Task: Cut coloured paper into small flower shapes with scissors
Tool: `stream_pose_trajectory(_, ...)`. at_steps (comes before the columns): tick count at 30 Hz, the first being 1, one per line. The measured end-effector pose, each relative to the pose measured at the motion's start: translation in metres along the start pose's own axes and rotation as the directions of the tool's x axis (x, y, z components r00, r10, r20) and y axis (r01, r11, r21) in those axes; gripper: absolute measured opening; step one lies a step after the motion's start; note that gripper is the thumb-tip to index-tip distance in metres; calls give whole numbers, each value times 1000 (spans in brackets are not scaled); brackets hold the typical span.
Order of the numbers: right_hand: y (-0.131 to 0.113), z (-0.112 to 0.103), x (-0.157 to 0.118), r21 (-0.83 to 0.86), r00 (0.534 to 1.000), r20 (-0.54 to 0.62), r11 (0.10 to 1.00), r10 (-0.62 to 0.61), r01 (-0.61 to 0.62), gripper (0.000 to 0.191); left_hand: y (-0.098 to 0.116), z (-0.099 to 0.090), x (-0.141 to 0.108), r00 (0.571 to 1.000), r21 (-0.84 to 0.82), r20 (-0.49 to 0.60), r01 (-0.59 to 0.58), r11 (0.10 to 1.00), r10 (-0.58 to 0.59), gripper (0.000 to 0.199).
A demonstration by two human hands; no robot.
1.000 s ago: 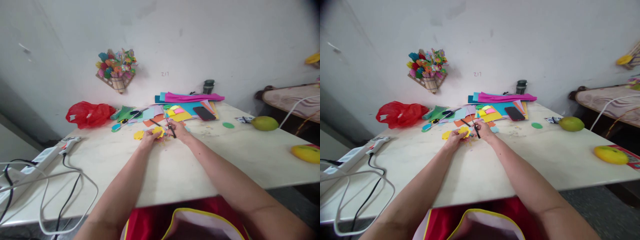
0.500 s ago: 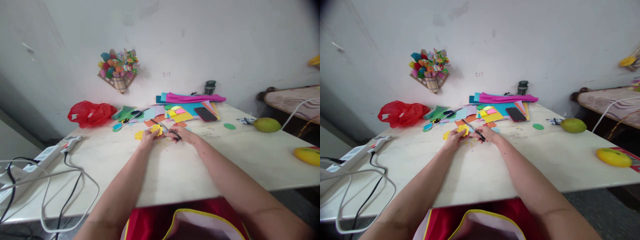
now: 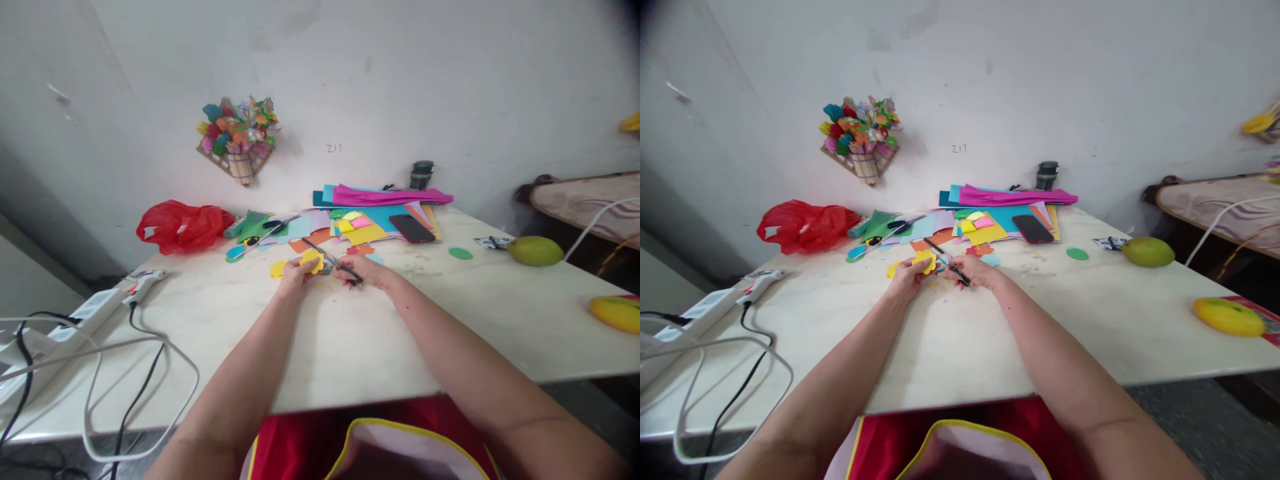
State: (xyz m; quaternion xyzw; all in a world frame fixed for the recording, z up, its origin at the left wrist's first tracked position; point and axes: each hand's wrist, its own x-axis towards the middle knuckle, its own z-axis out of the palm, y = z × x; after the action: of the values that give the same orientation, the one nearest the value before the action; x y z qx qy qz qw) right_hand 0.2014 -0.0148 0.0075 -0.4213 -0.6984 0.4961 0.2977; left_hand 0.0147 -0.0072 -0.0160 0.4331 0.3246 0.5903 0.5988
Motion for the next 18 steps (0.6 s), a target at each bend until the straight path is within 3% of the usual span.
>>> stream_pose_trajectory(18,7,2,3,-9,1000,-9,1000,2,-2,30,0,2,0,1000,-60,-5,20,998,-21,32)
